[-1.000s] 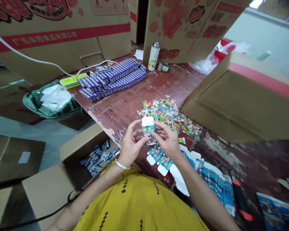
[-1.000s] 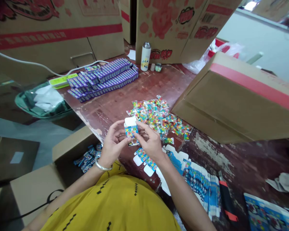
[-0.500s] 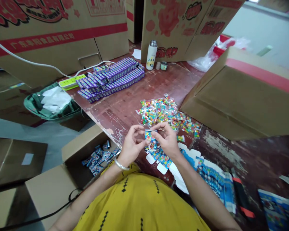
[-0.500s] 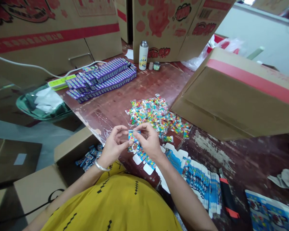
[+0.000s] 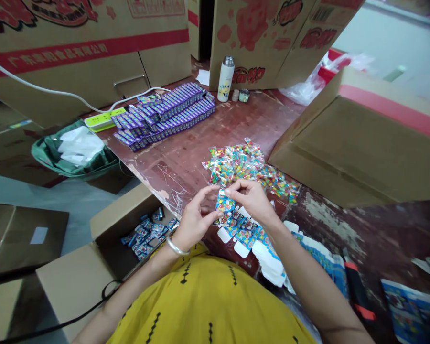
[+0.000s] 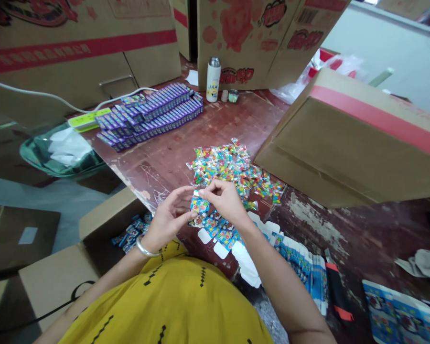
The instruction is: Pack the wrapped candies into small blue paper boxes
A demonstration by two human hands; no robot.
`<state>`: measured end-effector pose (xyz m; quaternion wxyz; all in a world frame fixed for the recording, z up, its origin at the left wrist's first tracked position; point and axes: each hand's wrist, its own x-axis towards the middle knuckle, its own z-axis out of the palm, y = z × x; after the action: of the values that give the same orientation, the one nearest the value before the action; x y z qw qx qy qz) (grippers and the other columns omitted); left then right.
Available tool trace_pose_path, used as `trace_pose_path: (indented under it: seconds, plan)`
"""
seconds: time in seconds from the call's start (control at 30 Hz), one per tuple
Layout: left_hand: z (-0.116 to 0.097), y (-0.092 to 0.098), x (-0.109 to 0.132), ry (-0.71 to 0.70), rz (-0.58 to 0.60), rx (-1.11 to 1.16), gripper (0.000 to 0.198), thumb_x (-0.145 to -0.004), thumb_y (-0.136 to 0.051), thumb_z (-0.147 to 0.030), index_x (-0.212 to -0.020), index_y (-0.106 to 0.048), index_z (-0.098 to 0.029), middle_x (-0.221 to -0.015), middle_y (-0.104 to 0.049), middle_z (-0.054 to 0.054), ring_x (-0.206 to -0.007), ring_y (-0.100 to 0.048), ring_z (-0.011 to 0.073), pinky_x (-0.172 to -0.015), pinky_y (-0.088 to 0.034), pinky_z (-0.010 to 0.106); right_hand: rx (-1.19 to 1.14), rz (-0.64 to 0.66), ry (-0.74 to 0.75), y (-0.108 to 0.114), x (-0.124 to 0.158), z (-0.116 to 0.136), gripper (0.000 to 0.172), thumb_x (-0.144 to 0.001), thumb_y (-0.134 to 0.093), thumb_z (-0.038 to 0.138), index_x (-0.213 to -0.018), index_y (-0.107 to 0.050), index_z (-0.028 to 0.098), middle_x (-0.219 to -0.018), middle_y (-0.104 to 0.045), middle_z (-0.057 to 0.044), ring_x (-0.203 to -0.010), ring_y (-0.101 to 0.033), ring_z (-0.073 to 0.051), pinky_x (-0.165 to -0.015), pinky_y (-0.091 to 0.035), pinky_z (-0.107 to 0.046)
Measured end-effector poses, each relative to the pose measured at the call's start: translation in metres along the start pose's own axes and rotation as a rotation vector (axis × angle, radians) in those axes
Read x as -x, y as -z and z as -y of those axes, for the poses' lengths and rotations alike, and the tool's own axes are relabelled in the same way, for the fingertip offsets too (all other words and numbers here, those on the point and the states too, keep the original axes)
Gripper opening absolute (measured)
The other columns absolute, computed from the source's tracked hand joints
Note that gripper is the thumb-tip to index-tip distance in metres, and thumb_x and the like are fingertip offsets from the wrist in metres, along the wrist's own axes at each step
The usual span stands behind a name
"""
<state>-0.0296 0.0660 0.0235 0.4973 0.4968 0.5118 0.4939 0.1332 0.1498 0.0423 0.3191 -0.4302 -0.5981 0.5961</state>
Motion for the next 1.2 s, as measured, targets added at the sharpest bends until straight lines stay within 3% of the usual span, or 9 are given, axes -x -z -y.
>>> trace_pose_path:
  seconds: [0.27, 0.53, 0.73, 0.8, 0.87, 0.93, 1.03, 1.1, 1.2]
  plan:
    - [0.004, 0.01, 0.001, 0.024, 0.043, 0.006, 0.053, -0.079, -0.068, -0.023, -0.13, -0.055, -0.025, -0.104, -0.067, 0.005, -0.082, -0.062, 0.017, -0.073, -0.055, 0.029, 0.201, -0.013, 0.182, -0.008, 0.006, 0.005, 0.022, -0.08, -0.066, 0.036, -0.068, -0.062, 0.019, -0.076, -0.065, -0.002, -0.071, -0.061, -0.015, -0.062, -0.051, -0.028]
    - [0.004, 0.015, 0.001, 0.072, 0.086, 0.036, 0.058, -0.079, -0.069, -0.025, -0.134, -0.052, -0.023, -0.091, -0.069, 0.004, -0.077, -0.063, 0.0163, -0.072, -0.056, 0.03, 0.194, 0.042, 0.11, -0.004, 0.002, 0.002, 0.026, -0.081, -0.066, 0.04, -0.066, -0.059, 0.02, -0.064, -0.06, 0.001, -0.062, -0.058, -0.015, -0.058, -0.049, -0.028]
    - [0.007, 0.015, 0.001, 0.054, 0.062, 0.022, 0.04, -0.078, -0.069, -0.027, -0.116, -0.06, -0.021, -0.099, -0.068, 0.006, -0.087, -0.065, 0.0194, -0.076, -0.056, 0.031, 0.375, 0.103, 0.297, -0.003, 0.014, 0.003, 0.014, -0.085, -0.064, 0.034, -0.081, -0.068, 0.021, -0.09, -0.068, -0.003, -0.083, -0.063, -0.017, -0.074, -0.049, -0.03]
    - [0.005, 0.031, 0.004, 0.035, 0.039, -0.114, 0.036, -0.08, -0.066, -0.029, -0.115, -0.059, -0.022, -0.101, -0.068, 0.006, -0.088, -0.066, 0.0204, -0.076, -0.056, 0.031, 0.386, 0.181, 0.282, 0.01, 0.015, 0.004, 0.018, -0.083, -0.066, 0.034, -0.097, -0.069, 0.024, -0.106, -0.067, -0.004, -0.092, -0.063, -0.018, -0.074, -0.05, -0.029]
    - [0.001, 0.058, 0.008, 0.03, -0.012, -0.406, 0.033, -0.082, -0.063, -0.031, -0.114, -0.061, -0.024, -0.102, -0.068, 0.005, -0.089, -0.066, 0.0222, -0.078, -0.054, 0.032, 0.442, 0.082, 0.24, 0.03, 0.015, 0.002, 0.023, -0.086, -0.061, 0.035, -0.107, -0.066, 0.026, -0.11, -0.067, -0.004, -0.092, -0.063, -0.018, -0.071, -0.049, -0.029]
    - [-0.003, 0.089, 0.013, 0.079, -0.014, -0.793, 0.031, -0.08, -0.063, -0.031, -0.111, -0.064, -0.028, -0.098, -0.069, 0.005, -0.087, -0.066, 0.0253, -0.077, -0.051, 0.035, 0.595, -0.078, 0.169, 0.051, 0.017, -0.006, 0.017, -0.088, -0.057, 0.034, -0.098, -0.067, 0.024, -0.096, -0.069, -0.003, -0.08, -0.063, -0.017, -0.067, -0.047, -0.029]
    - [-0.004, 0.112, 0.016, 0.166, 0.039, -1.139, 0.033, -0.08, -0.062, -0.035, -0.113, -0.064, -0.029, -0.108, -0.067, 0.007, -0.09, -0.065, 0.0295, -0.075, -0.049, 0.037, 0.903, -0.01, 0.011, 0.067, 0.024, -0.027, 0.015, -0.085, -0.061, 0.035, -0.078, -0.066, 0.023, -0.073, -0.067, 0.0, -0.066, -0.06, -0.017, -0.062, -0.042, -0.028]
    - [0.0, 0.1, 0.014, 0.123, 0.033, -1.155, 0.034, -0.083, -0.059, -0.041, -0.114, -0.062, -0.027, -0.11, -0.065, 0.007, -0.092, -0.065, 0.0283, -0.078, -0.048, 0.036, 1.059, 0.053, -0.067, 0.064, 0.031, -0.042, 0.018, -0.08, -0.067, 0.041, -0.08, -0.064, 0.022, -0.077, -0.067, -0.002, -0.067, -0.061, -0.018, -0.061, -0.041, -0.029]
    - [0.014, 0.05, 0.008, -0.005, 0.085, -1.01, 0.031, -0.086, -0.056, -0.047, -0.106, -0.062, -0.024, -0.099, -0.066, 0.005, -0.09, -0.063, 0.0228, -0.081, -0.047, 0.032, 1.231, -0.023, -0.095, 0.05, 0.037, -0.059, 0.04, -0.069, -0.076, 0.05, -0.093, -0.062, 0.02, -0.096, -0.065, -0.009, -0.081, -0.063, -0.023, -0.066, -0.042, -0.031]
